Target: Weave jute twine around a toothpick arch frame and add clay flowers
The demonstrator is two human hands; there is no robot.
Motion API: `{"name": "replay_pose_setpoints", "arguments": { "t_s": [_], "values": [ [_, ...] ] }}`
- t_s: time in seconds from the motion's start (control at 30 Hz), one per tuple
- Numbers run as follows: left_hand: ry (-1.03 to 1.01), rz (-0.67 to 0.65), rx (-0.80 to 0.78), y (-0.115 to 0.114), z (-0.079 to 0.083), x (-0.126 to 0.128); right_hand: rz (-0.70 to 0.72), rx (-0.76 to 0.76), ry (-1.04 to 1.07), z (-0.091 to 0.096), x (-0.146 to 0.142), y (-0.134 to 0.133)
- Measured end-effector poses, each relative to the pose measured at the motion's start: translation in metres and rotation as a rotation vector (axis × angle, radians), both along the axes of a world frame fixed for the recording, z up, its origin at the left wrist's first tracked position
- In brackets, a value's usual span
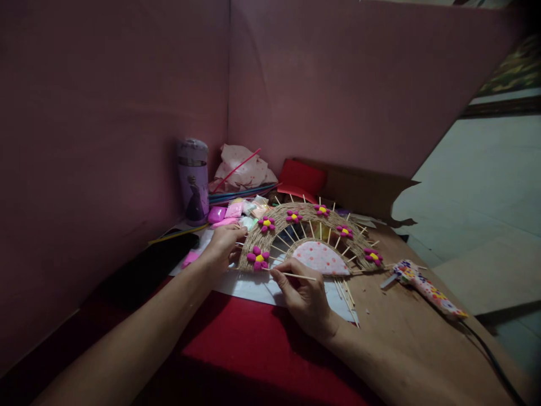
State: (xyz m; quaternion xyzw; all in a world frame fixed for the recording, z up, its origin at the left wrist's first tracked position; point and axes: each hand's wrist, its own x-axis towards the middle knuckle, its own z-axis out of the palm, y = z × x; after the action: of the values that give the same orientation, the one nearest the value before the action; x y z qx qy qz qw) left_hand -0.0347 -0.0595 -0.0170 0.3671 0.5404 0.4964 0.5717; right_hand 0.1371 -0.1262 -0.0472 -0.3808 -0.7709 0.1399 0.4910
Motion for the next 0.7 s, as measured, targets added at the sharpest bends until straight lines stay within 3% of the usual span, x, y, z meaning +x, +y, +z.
{"name": "replay_pose_setpoints", "arguments": {
  "t_s": [0.5, 0.7],
  "values": [
    [0.018, -0.007, 0.001, 0.000, -0.001, -0.001, 0.059, -0.325, 0.304, 0.000, 0.000, 0.009],
    [0.015, -0.010, 0.006, 0.000, 0.000, -0.001, 0.064, -0.321, 0.341, -0.003, 0.001, 0.011]
  ]
}}
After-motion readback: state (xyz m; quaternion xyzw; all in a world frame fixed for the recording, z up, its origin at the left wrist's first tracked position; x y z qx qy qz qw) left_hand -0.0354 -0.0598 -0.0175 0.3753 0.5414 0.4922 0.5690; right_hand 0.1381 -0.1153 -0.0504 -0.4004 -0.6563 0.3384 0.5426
